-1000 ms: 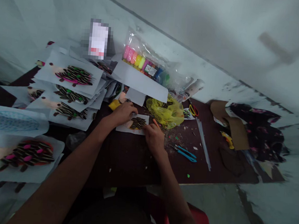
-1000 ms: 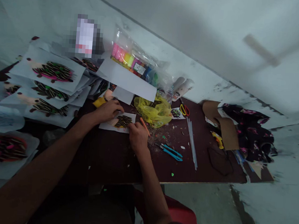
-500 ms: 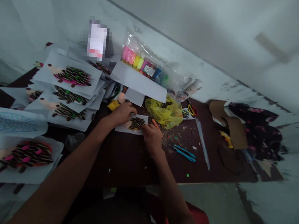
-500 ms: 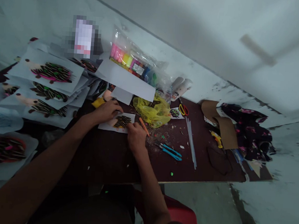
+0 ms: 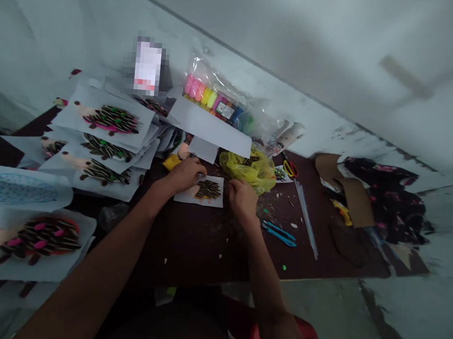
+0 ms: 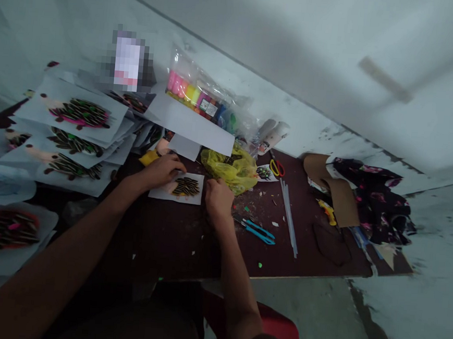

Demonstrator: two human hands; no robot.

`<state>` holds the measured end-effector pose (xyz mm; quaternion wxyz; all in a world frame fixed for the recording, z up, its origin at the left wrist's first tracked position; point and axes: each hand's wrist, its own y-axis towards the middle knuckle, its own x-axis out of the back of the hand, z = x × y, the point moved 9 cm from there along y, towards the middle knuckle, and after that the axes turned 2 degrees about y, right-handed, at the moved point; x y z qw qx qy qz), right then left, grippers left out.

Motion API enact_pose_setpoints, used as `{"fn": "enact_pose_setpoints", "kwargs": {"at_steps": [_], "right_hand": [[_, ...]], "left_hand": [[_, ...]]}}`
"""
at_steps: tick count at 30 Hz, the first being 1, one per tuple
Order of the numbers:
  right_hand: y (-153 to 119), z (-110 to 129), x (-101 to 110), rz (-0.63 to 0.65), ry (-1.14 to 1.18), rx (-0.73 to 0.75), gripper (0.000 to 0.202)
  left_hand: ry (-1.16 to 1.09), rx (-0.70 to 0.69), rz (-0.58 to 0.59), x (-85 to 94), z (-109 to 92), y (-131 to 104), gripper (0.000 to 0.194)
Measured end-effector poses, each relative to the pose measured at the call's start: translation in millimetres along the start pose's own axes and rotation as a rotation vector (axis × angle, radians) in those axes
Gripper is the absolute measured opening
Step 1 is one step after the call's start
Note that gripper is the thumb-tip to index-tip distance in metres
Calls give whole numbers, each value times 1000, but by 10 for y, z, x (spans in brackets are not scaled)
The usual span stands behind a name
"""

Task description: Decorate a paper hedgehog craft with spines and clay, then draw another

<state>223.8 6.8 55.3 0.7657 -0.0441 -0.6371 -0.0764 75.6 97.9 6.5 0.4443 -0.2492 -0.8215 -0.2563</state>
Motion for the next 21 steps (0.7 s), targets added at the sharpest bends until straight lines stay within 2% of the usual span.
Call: {"fn": "enact_pose_setpoints", "kwargs": {"at_steps": [2, 5, 6, 8, 11, 13, 21], "right_hand": [[80, -13, 92, -97, 6, 24, 28], [200, -38, 328, -323, 29, 107, 31], [256, -68, 375, -356, 37, 112, 35], [406, -188, 368, -308, 32, 24, 41], [586, -328, 221, -124, -18, -123, 34], [643, -336, 137, -50, -58, -145, 30], [681, -321, 52, -1, -141, -151, 30]], "left_hand": [[-3, 4, 9, 8, -9, 0, 35], [-4, 8, 18, 14, -16, -2, 35], [-2, 10, 16, 17, -17, -4, 35], [-1, 12, 9, 26, -18, -9, 35], [-8, 11, 16, 21, -19, -12, 34], [-9, 8, 24, 10, -16, -8, 35], [24, -4, 23, -28, 10, 8, 35]]}}
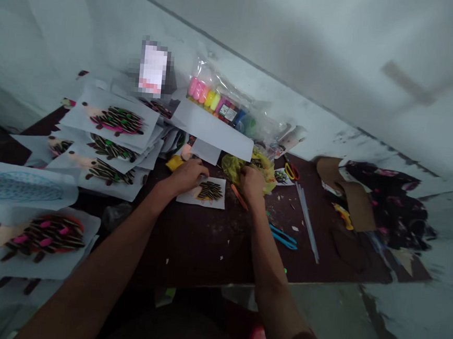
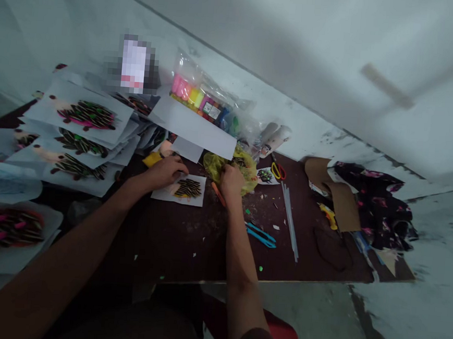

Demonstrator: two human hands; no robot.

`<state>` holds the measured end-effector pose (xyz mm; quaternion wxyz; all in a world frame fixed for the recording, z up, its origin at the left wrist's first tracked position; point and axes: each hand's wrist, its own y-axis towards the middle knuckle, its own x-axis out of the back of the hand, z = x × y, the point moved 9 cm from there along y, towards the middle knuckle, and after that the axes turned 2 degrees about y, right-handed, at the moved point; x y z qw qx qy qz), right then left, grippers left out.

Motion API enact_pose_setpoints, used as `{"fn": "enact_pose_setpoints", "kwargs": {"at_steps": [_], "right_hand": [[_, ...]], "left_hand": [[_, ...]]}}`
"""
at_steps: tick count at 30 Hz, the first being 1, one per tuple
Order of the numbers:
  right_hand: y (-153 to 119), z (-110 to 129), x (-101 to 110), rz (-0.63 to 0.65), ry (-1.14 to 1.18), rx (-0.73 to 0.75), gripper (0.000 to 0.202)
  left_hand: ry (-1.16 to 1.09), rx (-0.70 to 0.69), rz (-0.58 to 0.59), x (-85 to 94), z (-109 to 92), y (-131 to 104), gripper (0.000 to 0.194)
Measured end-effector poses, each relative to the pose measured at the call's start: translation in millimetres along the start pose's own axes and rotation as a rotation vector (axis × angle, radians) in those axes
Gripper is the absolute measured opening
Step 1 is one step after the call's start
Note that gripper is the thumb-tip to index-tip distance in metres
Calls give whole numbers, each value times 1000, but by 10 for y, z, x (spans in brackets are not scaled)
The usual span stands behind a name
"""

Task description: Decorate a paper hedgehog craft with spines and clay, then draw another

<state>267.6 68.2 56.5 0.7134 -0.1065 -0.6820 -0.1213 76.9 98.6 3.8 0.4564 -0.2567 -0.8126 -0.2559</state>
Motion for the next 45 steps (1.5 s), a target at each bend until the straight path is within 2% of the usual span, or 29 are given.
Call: {"fn": "enact_pose_setpoints", "kwargs": {"at_steps": [12, 19, 23, 26, 32, 41, 45], "right_hand": [[-13, -130, 170, -90, 80, -47, 27], [11, -25, 27, -1, 30, 15, 32], [10, -11, -17, 2, 38, 16, 32], [2, -62, 32, -70, 111, 17, 27], [-8, -259, 248, -338, 388, 37, 24], [15, -310, 128, -278, 435, 32, 23], [-53, -305, 225, -318, 479, 45, 23]], "left_hand": [[-13, 6, 1, 1, 8, -1, 36], [-14, 3, 7, -5, 11, 2, 35], [-1, 17, 19, 5, 3, -3, 35], [6, 24, 17, 15, -5, -7, 35], [3, 21, 18, 29, -20, -10, 35], [-19, 9, -6, 45, -30, -16, 33], [-21, 17, -15, 50, -29, -16, 33]]}}
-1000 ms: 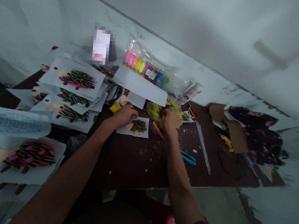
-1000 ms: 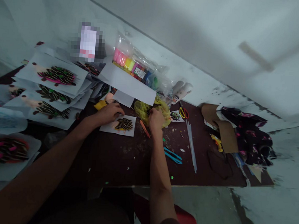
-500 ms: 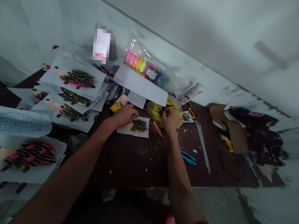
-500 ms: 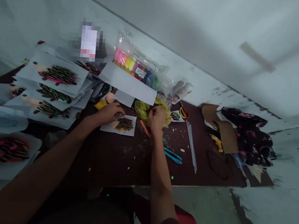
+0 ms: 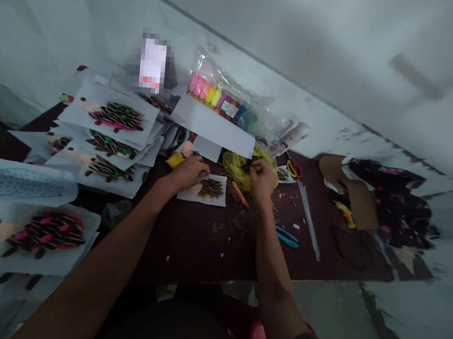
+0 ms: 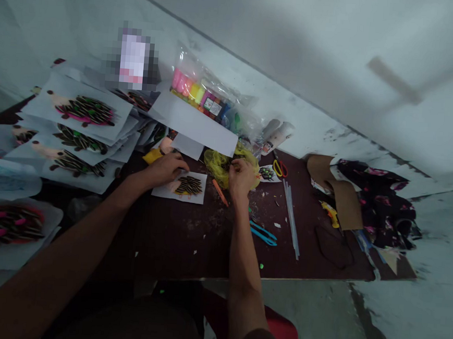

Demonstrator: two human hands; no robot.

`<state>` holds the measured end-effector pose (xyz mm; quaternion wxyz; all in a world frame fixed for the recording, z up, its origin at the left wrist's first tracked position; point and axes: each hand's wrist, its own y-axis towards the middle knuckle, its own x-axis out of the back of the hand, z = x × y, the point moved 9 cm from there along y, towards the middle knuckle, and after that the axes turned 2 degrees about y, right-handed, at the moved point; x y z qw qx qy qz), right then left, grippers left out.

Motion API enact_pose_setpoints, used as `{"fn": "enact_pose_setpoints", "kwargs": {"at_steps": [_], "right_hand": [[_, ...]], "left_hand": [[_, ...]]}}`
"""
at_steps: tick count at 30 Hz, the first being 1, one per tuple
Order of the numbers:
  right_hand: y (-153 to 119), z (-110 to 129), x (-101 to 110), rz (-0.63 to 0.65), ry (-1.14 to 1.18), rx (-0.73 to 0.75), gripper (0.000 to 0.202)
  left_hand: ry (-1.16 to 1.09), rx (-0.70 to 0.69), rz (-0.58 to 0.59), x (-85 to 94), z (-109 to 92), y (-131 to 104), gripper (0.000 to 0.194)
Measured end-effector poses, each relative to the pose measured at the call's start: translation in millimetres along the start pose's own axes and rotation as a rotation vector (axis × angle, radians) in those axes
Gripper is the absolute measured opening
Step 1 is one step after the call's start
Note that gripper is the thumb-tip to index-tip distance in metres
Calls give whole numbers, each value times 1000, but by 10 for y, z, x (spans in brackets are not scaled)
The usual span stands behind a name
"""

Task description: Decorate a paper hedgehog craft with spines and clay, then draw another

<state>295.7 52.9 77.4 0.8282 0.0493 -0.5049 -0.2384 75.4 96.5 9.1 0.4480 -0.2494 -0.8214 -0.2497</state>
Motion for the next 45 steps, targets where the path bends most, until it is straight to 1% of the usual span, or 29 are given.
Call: {"fn": "enact_pose_setpoints", "kwargs": {"at_steps": [4, 7, 9, 11, 12, 14, 17, 21, 25, 28, 39, 45], "right_hand": [[-71, 84, 147, -25, -1, -5, 28], [-231, 190, 168, 4, 39, 35, 30], [-413, 309, 72, 103, 114, 109, 31], [-646, 465, -74, 235, 191, 222, 28], [-760, 524, -133, 277, 212, 264, 28], [-936, 591, -213, 299, 205, 309, 26], [-1083, 622, -323, 328, 139, 326, 20], [-1139, 667, -403, 357, 37, 351, 16], [-1135, 687, -424, 337, -48, 326, 13], [-1148, 714, -444, 331, -104, 329, 15], [-1173, 849, -503, 337, -215, 389, 19], [-1180, 871, -546, 362, -251, 426, 17]], "left_hand": [[2, 5, 9, 2, -1, 4, 33], [0, 2, 19, -2, 3, 6, 33], [7, 6, 22, -8, 11, 7, 32], [13, 11, 20, -11, 18, 9, 32], [13, 12, 20, -13, 19, 10, 33], [5, 14, 25, -17, 18, 11, 34], [3, 17, 31, -15, 15, 11, 35], [12, 23, 28, -6, 12, 5, 36], [8, 24, 24, 2, 9, 0, 35], [7, 27, 31, -3, 17, 2, 36], [12, 31, 27, -26, 30, 20, 35], [7, 11, 18, -13, 27, 21, 32]]}}
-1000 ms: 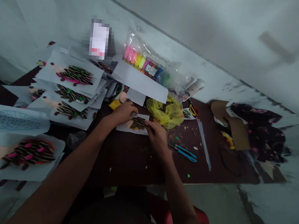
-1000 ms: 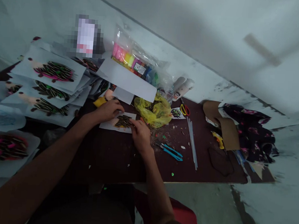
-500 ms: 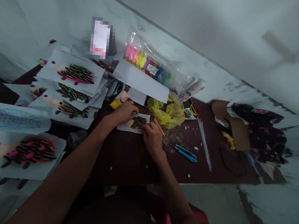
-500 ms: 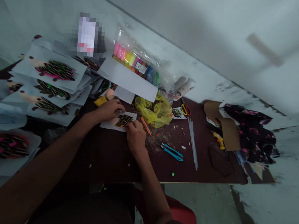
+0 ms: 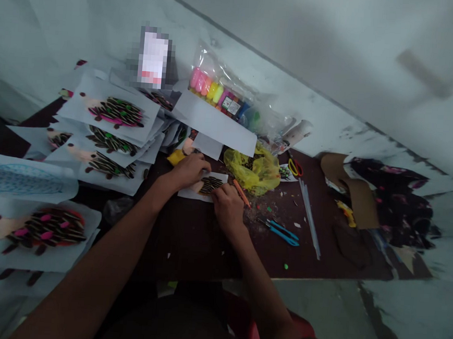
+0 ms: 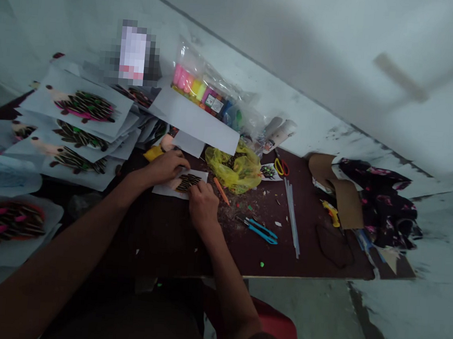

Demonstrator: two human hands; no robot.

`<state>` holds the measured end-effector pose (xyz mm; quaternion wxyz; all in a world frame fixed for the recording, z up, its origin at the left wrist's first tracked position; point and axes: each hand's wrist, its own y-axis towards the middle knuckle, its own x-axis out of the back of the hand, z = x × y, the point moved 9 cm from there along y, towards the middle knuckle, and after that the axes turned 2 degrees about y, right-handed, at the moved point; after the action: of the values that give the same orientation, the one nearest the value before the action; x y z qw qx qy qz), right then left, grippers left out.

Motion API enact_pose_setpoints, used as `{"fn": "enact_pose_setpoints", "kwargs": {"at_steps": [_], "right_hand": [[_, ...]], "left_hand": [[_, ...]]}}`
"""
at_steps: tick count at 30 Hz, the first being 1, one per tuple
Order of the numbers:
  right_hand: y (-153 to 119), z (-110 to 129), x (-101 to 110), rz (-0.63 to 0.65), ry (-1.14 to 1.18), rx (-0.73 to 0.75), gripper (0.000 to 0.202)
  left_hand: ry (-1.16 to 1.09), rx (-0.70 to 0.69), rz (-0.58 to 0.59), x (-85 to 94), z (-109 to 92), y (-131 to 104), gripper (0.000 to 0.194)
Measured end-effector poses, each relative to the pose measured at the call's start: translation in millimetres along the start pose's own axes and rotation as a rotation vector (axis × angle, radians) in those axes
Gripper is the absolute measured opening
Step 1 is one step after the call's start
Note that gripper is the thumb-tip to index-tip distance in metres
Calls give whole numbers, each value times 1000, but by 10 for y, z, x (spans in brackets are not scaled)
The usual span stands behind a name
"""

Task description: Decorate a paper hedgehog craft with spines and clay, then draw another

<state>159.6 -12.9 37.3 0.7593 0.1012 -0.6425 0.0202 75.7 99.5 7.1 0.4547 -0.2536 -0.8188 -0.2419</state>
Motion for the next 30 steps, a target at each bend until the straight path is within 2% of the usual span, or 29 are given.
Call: {"fn": "enact_pose_setpoints", "kwargs": {"at_steps": [13, 19, 26, 30], "right_hand": [[0, -18, -70, 17, -46, 7, 18], [-18, -52, -52, 10, 38, -8, 16], [-74, -69, 112, -111, 64, -13, 16], [-113, -56, 124, -146, 87, 19, 16]], "left_hand": [[11, 19, 12, -3, -11, -5, 35], [-1, 13, 18, -7, -3, -5, 34], [1, 14, 17, 7, -15, -7, 35], [-8, 7, -8, 20, -22, -14, 34]]}}
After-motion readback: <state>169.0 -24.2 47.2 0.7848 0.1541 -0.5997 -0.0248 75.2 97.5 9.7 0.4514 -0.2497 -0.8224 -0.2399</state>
